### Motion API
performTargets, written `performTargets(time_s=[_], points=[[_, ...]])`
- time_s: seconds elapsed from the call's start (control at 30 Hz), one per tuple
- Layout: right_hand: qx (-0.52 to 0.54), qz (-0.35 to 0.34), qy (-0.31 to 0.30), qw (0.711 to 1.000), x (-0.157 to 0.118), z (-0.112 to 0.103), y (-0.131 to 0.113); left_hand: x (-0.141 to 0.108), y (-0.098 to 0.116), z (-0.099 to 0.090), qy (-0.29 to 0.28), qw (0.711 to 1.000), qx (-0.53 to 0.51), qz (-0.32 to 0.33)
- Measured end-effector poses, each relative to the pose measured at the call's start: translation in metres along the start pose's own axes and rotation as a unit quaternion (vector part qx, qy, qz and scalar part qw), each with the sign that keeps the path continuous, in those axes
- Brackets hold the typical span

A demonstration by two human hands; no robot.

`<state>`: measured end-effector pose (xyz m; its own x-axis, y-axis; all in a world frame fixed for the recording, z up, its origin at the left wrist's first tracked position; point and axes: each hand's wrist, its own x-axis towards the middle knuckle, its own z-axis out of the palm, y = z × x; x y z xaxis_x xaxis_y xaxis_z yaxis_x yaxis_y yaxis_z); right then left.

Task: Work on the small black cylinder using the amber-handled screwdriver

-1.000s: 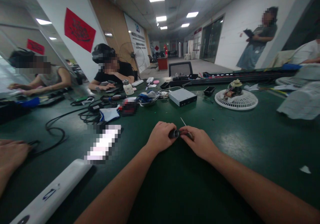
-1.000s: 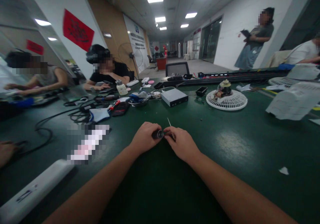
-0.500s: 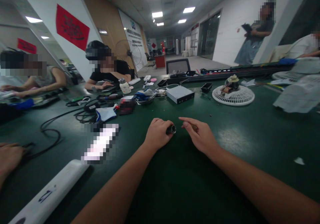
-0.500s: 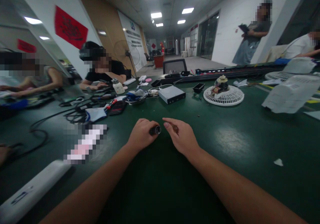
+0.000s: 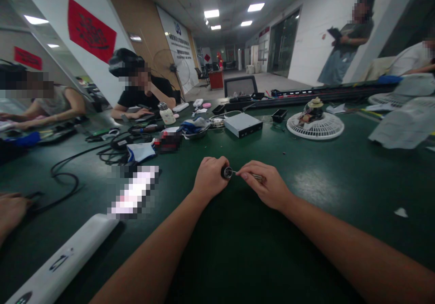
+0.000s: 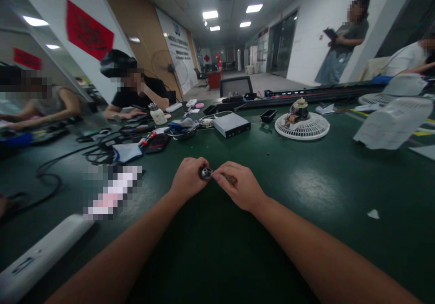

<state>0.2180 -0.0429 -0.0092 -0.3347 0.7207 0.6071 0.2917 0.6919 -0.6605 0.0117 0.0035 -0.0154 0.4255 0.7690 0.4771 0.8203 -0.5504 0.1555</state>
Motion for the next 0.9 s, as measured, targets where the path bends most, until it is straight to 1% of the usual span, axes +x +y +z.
performTargets(time_s=[0.3, 0.53, 0.67, 0.9], points=[[-0.038, 0.023, -0.003, 0.999, -0.0006, -0.0005, -0.0017, -0.0009, -0.0006, 0.0011, 0.009, 1.0, 0.002, -0.009], [-0.007, 0.002, -0.039, 0.999, -0.0012, 0.0014, -0.0023, -0.0014, -0.0022, 0.0005, 0.003, 1.0, 0.004, -0.005], [-0.002, -0.003, -0.026, 1.0, -0.0004, 0.0021, -0.0022, -0.0012, -0.0024, -0.0006, -0.002, 1.0, 0.006, 0.003], [-0.047, 0.026, -0.005, 0.999, 0.0019, 0.0028, -0.0025, -0.001, -0.0025, -0.0017, -0.005, 1.0, 0.007, -0.013]])
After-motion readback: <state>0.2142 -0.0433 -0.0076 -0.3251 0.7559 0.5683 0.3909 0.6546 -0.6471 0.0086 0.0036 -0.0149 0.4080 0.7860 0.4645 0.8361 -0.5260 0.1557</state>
